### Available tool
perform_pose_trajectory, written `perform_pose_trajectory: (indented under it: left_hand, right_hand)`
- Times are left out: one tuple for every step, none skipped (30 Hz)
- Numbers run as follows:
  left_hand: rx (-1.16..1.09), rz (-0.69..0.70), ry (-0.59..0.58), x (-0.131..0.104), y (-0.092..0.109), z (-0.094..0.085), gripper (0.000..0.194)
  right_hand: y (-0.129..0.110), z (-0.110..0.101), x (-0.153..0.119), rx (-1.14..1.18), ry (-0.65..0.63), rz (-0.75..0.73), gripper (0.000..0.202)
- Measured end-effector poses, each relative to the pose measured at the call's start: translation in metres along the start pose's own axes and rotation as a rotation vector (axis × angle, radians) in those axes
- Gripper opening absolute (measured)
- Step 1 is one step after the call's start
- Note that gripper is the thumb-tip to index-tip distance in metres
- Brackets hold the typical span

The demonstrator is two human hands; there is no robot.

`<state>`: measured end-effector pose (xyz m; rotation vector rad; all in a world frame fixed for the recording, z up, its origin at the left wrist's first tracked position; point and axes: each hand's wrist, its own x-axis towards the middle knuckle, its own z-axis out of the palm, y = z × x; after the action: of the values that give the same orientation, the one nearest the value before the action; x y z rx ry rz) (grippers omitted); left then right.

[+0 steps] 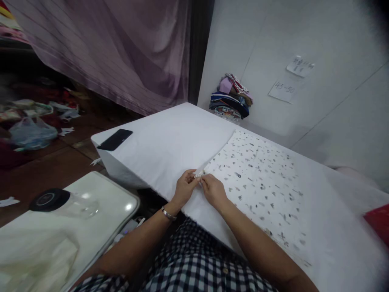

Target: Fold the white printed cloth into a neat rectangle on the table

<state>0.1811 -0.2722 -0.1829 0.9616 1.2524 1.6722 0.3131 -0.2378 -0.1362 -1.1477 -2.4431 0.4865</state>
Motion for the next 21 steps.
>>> perform_pose_trajectory:
  left_hand:
    - [0.0,-0.003,-0.002,0.001,0.0,0.0,0.044]
    - [0.002,-0.003,-0.004,0.001,0.0,-0.001,0.043]
    - [0.005,-0.002,-0.007,0.001,0.0,-0.001,0.043]
    - [0.008,0.001,-0.009,0.001,0.001,-0.001,0.043]
    - [0.01,0.002,-0.01,0.001,0.002,0.0,0.042]
    - [0.011,0.003,-0.012,0.001,0.003,0.0,0.042]
    - [0.011,0.004,-0.014,0.001,0.005,0.0,0.041]
    - [0.01,0.006,-0.017,0.001,0.006,0.0,0.041]
    - [0.008,0.008,-0.019,0.001,0.007,0.001,0.04]
    - [0.007,0.011,-0.021,0.0,0.008,0.001,0.04]
    - [0.005,0.012,-0.022,0.0,0.009,0.001,0.04]
    - [0.004,0.011,-0.022,0.0,0.009,0.001,0.04]
    - [0.006,0.008,-0.022,0.0,0.009,0.001,0.04]
    - [0.009,0.007,-0.021,0.0,0.009,0.002,0.04]
    - [0.015,0.007,-0.018,0.0,0.008,0.002,0.04]
    - [0.023,0.008,-0.015,0.0,0.008,0.002,0.04]
    - [0.03,0.011,-0.009,0.0,0.007,0.002,0.04]
    - [0.035,0.012,-0.004,0.0,0.007,0.002,0.041]
    - [0.035,0.011,0.0,0.0,0.006,0.002,0.041]
    - [0.034,0.006,0.002,0.0,0.006,0.002,0.042]
    - [0.034,0.0,0.003,0.0,0.007,0.002,0.043]
  right_hand:
    - [0.001,0.0,0.0,0.029,0.007,-0.014,0.02]
    - [0.002,0.0,0.0,0.06,0.015,-0.024,0.02]
    - [0.004,0.0,0.0,0.094,0.022,-0.03,0.02]
    - [0.004,-0.001,0.001,0.126,0.026,-0.033,0.021]
    - [0.005,-0.001,0.002,0.157,0.029,-0.029,0.021]
    - [0.006,-0.001,0.003,0.187,0.032,-0.018,0.022]
    - [0.006,-0.001,0.003,0.22,0.037,0.0,0.022]
    - [0.007,0.0,0.004,0.254,0.047,0.025,0.023]
    - [0.008,0.001,0.005,0.293,0.061,0.057,0.023]
    - [0.008,0.002,0.005,0.334,0.076,0.091,0.023]
    - [0.009,0.004,0.005,0.373,0.093,0.124,0.024]
    - [0.01,0.005,0.005,0.406,0.107,0.151,0.025]
    - [0.011,0.007,0.005,0.424,0.12,0.167,0.026]
    - [0.011,0.009,0.004,0.421,0.131,0.169,0.026]
    - [0.01,0.01,0.003,0.393,0.136,0.156,0.027]
    - [0.009,0.01,0.003,0.341,0.135,0.134,0.027]
    - [0.008,0.01,0.002,0.271,0.129,0.108,0.027]
    - [0.006,0.009,0.001,0.191,0.117,0.084,0.026]
    - [0.003,0.008,0.001,0.109,0.098,0.067,0.026]
    - [0.0,0.007,0.001,0.032,0.073,0.057,0.026]
    - [-0.002,0.005,0.001,-0.036,0.046,0.05,0.026]
